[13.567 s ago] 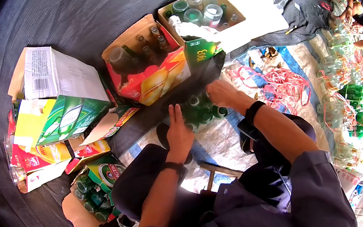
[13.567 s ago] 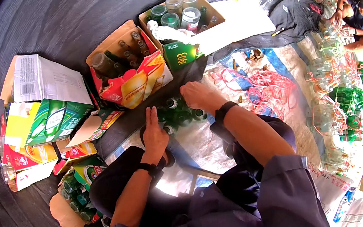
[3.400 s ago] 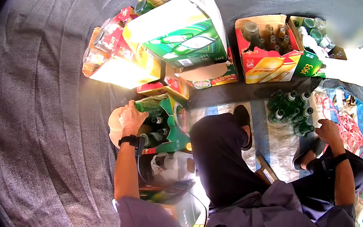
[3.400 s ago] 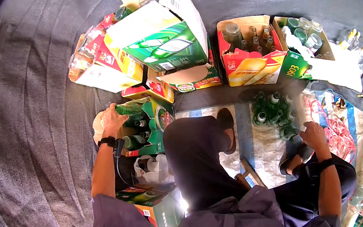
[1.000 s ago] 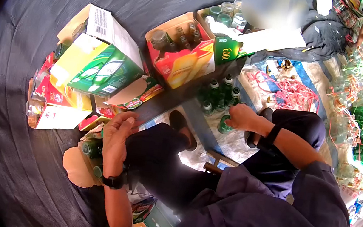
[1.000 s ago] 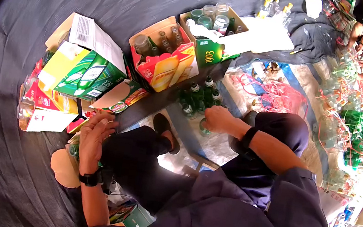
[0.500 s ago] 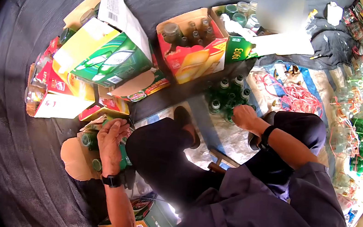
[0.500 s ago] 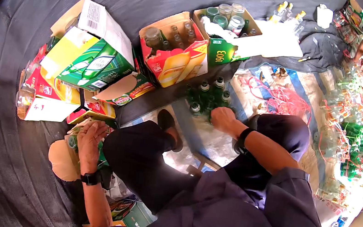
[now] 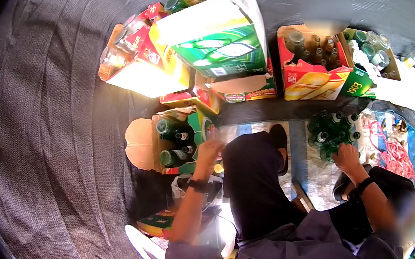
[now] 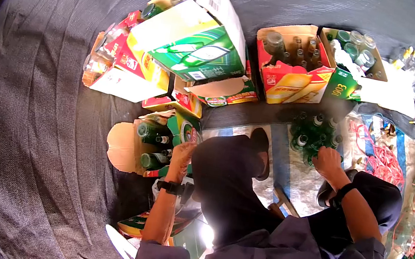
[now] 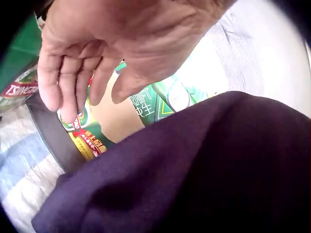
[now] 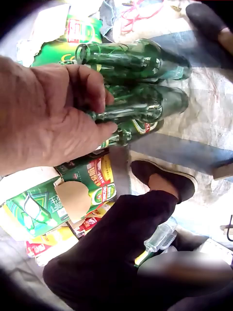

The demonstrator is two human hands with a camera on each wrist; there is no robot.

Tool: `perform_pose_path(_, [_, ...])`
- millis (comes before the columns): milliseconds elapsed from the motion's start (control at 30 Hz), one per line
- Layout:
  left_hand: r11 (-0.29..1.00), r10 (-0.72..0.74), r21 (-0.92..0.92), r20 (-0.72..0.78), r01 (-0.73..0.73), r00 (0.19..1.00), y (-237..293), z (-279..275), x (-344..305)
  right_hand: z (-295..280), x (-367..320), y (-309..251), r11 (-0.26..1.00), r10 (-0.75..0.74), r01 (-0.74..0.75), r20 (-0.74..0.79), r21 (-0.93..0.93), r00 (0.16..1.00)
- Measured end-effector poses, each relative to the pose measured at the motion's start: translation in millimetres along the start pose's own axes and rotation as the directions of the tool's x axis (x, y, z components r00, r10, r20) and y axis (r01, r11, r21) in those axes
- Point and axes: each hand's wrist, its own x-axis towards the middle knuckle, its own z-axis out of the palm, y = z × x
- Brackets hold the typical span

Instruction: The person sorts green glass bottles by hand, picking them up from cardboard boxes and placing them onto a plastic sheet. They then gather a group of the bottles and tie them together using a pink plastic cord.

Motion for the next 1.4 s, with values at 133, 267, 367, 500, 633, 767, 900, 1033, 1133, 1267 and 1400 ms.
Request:
perform_pose_path(133, [0.868,0.344,0.435,-0.176,-0.24,0.922,-4.9,-51.2,28.7,-20.4,-1.7,-7.3,0.999,0.033,-0.033,0.047,-0.015,0.998])
perform_pose_path(267, [0.471,0.73,0.866,-0.277,-0.166,0.625,25.0,-115.1,57.9,-29.8,-5.1,-10.5,0.999,0.038,-0.038,0.017,0.011,0.999])
perform_pose_path(367, [0.378,0.685,0.923,-0.332,0.073,0.648,40.6,-148.0,78.1,-26.0,-4.1,-4.4,0.997,0.055,-0.056,0.027,0.045,0.998])
perform_pose_path(500, [0.497,0.372,0.84,-0.434,0.219,0.821,50.9,-150.9,89.8,-38.3,-7.8,-5.7,0.991,0.041,-0.049,0.059,0.126,0.997])
perform_pose_path(633, [0.458,0.532,0.889,-0.277,0.003,0.8,22.2,-170.3,122.3,-46.1,-10.8,-10.9,0.991,0.095,-0.104,0.114,0.079,0.989])
perform_pose_path(767, [0.47,0.295,0.829,-0.473,0.305,0.83,39.2,-152.1,120.4,-47.8,-9.4,-11.1,0.989,0.097,-0.111,0.131,0.101,0.987])
perform_pose_path(900, [0.465,0.381,0.848,-0.451,0.254,0.807,43.8,-146.5,112.2,-38.3,-7.3,-3.1,0.989,0.069,-0.083,0.114,0.123,0.991])
perform_pose_path(1033, [0.437,0.381,0.859,-0.447,0.269,0.81,73.5,-139.4,83.1,-38.3,-7.7,-1.8,0.99,0.011,-0.025,0.109,0.137,0.994])
perform_pose_path(1133, [0.394,0.437,0.883,-0.424,0.254,0.793,89.8,-144.7,70.7,-34.7,-7.8,1.4,0.991,0.004,-0.019,0.113,0.133,0.994])
perform_pose_path(1267, [0.336,0.568,0.932,-0.314,0.134,0.761,103.1,-168.7,58.1,-38.8,-11.0,0.7,0.99,-0.008,-0.004,0.089,0.138,0.996])
perform_pose_path(1400, [0.343,0.504,0.921,-0.346,0.184,0.791,157.6,-154.5,13.2,-59.6,-20.7,-4.0,0.991,0.027,-0.039,0.095,0.127,0.995])
